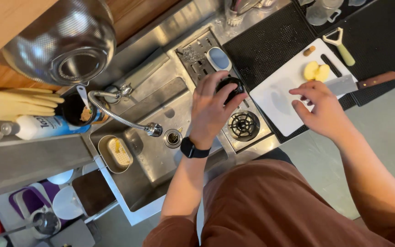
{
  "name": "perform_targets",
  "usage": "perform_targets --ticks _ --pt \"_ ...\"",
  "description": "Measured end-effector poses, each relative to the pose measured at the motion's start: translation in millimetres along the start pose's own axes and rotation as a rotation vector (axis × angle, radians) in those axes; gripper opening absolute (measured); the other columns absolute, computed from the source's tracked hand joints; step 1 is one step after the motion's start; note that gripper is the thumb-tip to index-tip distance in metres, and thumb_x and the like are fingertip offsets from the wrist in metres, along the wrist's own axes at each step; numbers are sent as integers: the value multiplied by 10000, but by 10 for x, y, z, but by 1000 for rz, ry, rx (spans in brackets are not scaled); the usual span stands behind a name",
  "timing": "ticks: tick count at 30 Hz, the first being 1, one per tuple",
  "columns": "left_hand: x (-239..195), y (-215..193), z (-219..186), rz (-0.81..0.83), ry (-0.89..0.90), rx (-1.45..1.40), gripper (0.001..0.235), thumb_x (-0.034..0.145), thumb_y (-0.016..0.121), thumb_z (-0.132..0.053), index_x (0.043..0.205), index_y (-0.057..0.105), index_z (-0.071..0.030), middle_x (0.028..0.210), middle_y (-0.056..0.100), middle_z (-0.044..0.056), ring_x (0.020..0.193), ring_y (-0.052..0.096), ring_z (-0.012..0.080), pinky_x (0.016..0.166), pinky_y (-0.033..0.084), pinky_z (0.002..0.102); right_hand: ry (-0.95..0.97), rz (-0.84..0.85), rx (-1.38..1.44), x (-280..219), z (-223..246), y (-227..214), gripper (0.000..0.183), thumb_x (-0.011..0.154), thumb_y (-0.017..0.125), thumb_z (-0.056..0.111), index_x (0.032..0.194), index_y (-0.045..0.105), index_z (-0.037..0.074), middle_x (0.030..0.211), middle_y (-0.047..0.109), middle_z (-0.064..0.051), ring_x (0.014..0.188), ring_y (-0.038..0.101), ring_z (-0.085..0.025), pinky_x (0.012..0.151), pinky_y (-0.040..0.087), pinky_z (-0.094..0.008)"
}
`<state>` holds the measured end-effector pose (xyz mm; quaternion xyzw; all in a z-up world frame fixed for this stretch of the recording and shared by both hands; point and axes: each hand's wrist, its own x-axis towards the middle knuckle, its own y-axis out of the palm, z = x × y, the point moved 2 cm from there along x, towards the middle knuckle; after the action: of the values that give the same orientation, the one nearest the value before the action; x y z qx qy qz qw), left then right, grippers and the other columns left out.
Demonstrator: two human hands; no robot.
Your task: The person peels a yellow apple using a knife over a kitchen sink, then places the apple on a white cutting board. They proceed to slice the apple into smaller pieces and put the slices into a dark bottle.
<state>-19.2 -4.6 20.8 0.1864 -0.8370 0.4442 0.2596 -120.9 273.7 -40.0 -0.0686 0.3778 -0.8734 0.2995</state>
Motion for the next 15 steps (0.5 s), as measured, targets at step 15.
perform_targets --ticks 15 --pt "-231 2504 -523 471 -363 -324 609 890 749 -110 1432 480 -47 1396 509 162 1283 569 384 1076 485 499 115 -15 -692 -148 -2805 -535 587 779 556 61 1339 707 148 1394 633 -56 1316 535 -328 1042 455 -484"
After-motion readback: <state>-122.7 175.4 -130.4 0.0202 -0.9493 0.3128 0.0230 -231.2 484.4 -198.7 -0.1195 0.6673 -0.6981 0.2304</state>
